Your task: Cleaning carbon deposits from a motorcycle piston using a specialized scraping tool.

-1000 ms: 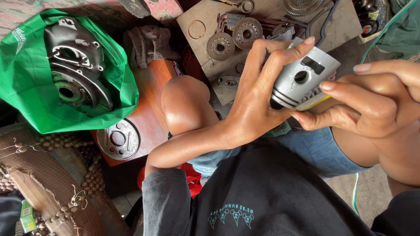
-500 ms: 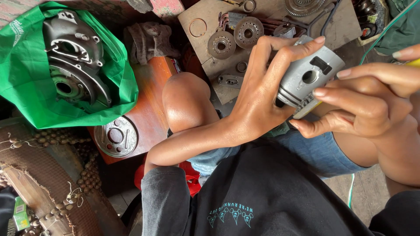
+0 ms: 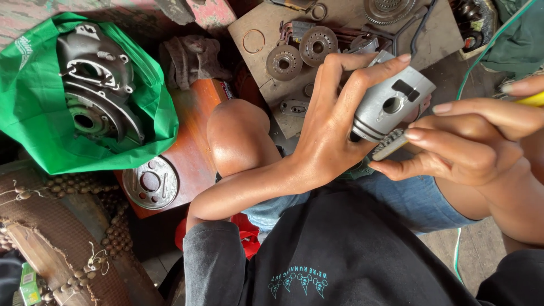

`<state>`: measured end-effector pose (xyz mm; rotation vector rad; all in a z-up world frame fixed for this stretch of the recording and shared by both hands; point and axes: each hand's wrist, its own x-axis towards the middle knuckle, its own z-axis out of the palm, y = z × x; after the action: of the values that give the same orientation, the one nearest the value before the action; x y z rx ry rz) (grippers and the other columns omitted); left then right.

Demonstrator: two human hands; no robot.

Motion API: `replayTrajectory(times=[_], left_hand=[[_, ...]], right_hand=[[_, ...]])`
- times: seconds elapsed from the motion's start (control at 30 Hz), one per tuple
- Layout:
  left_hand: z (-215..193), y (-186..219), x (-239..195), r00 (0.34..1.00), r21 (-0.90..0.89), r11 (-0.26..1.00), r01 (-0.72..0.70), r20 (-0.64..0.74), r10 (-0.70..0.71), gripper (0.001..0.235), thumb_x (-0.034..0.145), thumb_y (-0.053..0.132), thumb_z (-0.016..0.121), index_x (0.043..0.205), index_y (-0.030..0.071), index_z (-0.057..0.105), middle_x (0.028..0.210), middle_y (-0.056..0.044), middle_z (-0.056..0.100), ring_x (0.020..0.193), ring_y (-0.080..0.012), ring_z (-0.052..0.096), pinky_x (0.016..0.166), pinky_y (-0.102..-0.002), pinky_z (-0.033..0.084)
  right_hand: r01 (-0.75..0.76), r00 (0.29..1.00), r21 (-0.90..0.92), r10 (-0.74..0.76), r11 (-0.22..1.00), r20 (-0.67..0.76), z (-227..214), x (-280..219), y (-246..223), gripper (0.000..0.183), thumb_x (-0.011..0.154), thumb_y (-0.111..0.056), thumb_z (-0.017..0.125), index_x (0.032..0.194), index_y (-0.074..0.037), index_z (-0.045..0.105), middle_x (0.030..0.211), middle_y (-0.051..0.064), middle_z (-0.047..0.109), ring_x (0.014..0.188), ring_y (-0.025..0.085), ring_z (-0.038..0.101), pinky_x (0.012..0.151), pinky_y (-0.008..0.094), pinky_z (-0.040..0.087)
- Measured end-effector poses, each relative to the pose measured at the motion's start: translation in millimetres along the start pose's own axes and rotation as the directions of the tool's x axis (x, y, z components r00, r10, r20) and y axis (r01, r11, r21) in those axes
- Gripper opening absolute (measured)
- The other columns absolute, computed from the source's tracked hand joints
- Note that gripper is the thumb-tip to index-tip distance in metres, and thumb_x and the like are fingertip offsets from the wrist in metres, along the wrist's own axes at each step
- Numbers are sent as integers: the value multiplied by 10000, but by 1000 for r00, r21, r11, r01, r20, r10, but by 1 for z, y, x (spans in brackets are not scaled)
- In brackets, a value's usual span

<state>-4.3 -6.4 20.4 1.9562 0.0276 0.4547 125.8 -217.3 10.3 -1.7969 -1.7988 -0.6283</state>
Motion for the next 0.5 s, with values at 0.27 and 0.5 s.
replayTrajectory(times=[0.27, 0.5], left_hand=[[-12, 6, 3, 1000, -211, 977, -21, -22, 16, 904, 732, -55, 850, 1498, 113, 400, 1531, -120, 434, 1449, -319, 523, 1295, -433, 467], [-14, 28, 7, 998, -404, 913, -59, -16, 57, 923, 760, -115, 777, 1504, 125, 286, 1669, -218, 387, 1430, -320, 609, 1280, -439, 534]], right_hand=[[-163, 979, 1, 162, 987, -127, -7, 15, 7, 665, 817, -648, 890, 951, -29, 686, 705, 62, 594, 935, 309, 482, 1128, 528, 179], [-461, 834, 297, 523, 836, -178, -14, 29, 9, 749, 795, -398, 792, 1305, 32, 451, 927, 99, 540, 1091, 272, 383, 980, 387, 364]])
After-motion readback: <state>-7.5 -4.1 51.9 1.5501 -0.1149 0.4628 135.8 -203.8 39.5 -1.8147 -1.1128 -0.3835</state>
